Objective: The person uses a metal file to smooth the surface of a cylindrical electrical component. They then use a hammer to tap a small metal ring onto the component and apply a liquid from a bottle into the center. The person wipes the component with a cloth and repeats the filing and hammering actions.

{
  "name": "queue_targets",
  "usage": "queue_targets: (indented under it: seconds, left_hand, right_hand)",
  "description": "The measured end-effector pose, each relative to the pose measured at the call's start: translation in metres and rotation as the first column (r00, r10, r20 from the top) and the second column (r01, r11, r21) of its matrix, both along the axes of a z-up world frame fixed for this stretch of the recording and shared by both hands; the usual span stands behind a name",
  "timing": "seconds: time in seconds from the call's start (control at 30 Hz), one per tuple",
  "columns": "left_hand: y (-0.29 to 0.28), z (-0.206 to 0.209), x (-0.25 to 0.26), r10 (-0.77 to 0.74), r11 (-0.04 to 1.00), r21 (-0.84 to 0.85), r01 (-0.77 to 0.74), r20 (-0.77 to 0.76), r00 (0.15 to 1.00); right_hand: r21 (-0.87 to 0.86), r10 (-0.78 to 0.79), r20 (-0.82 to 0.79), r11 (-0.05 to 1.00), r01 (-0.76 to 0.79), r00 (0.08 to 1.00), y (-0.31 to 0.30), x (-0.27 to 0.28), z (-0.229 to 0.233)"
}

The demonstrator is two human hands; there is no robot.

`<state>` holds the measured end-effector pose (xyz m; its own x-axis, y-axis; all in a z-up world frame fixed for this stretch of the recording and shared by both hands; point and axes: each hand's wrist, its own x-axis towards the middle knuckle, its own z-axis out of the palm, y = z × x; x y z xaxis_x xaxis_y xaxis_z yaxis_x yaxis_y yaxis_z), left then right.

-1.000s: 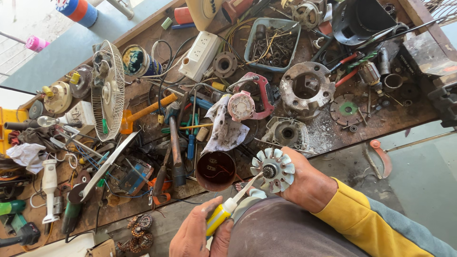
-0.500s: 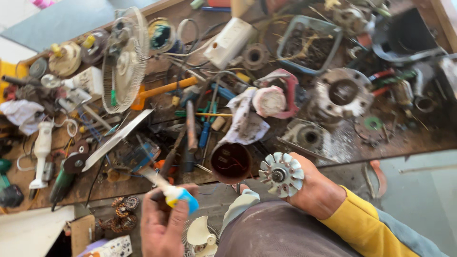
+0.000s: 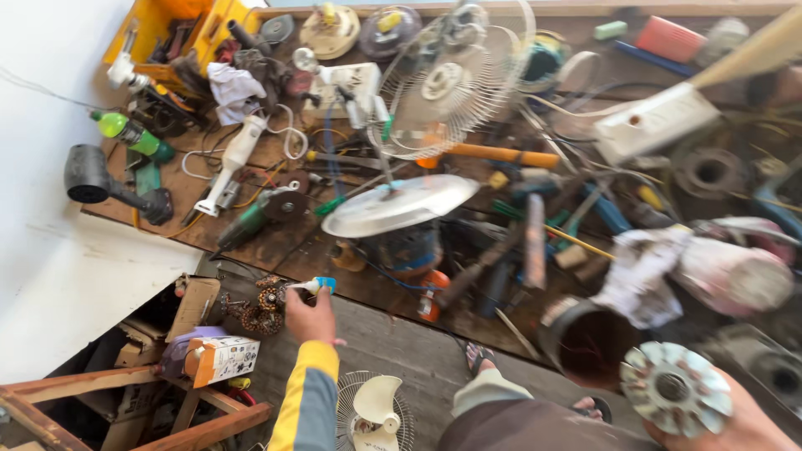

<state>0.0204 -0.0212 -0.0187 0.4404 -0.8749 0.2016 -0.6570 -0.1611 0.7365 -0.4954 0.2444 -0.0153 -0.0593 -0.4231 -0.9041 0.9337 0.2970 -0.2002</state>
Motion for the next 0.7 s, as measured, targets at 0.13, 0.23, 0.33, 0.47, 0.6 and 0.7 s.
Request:
queue_targets:
  seconds: [0.13, 0.23, 0.33, 0.47, 0.6, 0.7]
  left_hand:
    - [-0.081, -0.067, 0.068, 0.085, 0.994, 0.070, -0.089, 0.058, 0.995]
    - [-0.128, -0.105, 0.095, 0.080, 0.989, 0.118, -0.093, 0.107, 0.991]
    - [-0.158, -0.124, 0.117, 0.066, 0.992, 0.100, -0.079, 0.125, 0.990]
    - [-0.176, -0.145, 0.119, 0.050, 0.982, 0.177, -0.068, 0.103, 0.993]
    - [-0.176, -0.147, 0.121, -0.056, 0.983, 0.181, 0.016, 0.217, 0.975]
    - [-0.162, -0.130, 0.108, -0.059, 0.997, 0.052, 0.050, 0.199, 0.978]
  right_hand:
    - [0.035, -0.024, -0.029, 0.999, 0.025, 0.999, -0.054, 0.054, 0.009]
    - [0.049, -0.026, -0.040, 0.998, 0.028, 0.999, -0.098, 0.094, 0.013]
    - [0.048, -0.028, -0.039, 0.998, 0.030, 0.999, -0.127, 0.128, 0.021]
    - [0.061, -0.035, -0.040, 0.997, 0.037, 0.999, -0.143, 0.143, 0.035]
    - [0.068, -0.012, -0.009, 0.998, 0.012, 1.000, -0.144, 0.140, 0.052]
    - [0.082, -0.019, -0.002, 0.996, 0.020, 1.000, -0.136, 0.131, 0.067]
